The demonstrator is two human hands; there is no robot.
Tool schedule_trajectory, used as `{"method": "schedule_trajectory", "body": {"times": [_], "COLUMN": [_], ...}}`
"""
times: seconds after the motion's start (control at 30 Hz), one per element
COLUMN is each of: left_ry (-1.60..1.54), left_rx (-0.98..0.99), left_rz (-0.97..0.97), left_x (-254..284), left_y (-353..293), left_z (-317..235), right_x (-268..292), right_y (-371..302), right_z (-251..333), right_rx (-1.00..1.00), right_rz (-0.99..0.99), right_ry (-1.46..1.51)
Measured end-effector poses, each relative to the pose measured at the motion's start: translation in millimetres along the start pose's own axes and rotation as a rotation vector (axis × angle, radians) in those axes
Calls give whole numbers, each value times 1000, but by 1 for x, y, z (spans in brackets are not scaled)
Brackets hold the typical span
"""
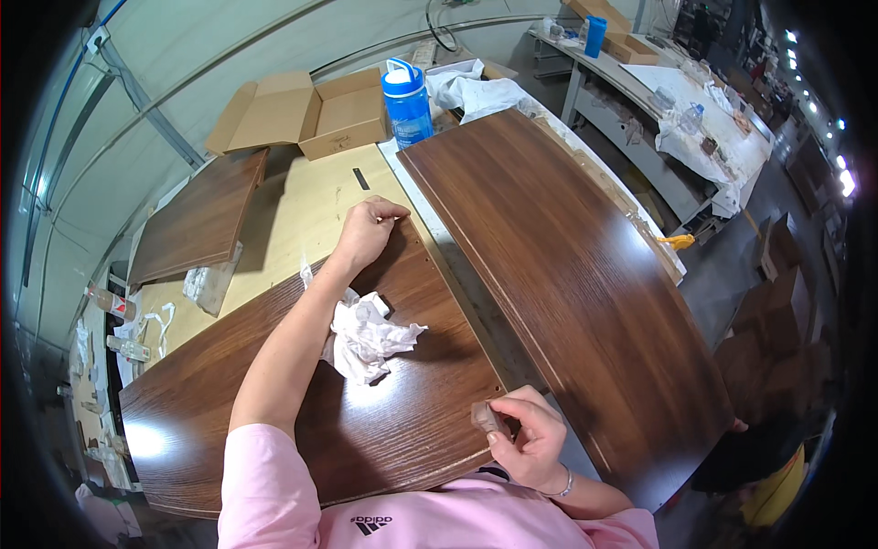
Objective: The person smooths the edges and surfaces of wooden panels using a scraper, wipes them down with a cloth, and stacks the panels together.
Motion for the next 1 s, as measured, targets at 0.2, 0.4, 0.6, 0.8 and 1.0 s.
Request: {"method": "schedule_trajectory", "body": {"times": [0.2, 0.4, 0.6, 0.8, 1.0], "left_ry": [-11, -41, -175, -245, 567], "left_rx": [-12, -30, -51, 112, -435], "left_rz": [-10, -24, -117, 249, 323], "left_x": [1, 2, 32, 42, 13], "left_y": [0, 0, -21, -113, -207], "left_z": [-1, -3, -8, -51, -88], "right_x": [-1, -2, -4, 2, 19], "right_y": [2, 3, 0, -5, 6], "right_z": [2, 2, 4, -3, -16], "right_rx": [20, 28, 17, -47, -221], "right_rz": [18, 14, 35, 16, -50], "right_ry": [-36, -58, -37, 46, 232]}}
Point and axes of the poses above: each hand's wrist, its own y-axis towards the middle knuckle, its own x-axis out of the back of the hand, z = x × y, the point moved 9 cm from there along y, towards the middle knuckle, and after that the axes turned 8 degrees about x, right-handed, at the moved point
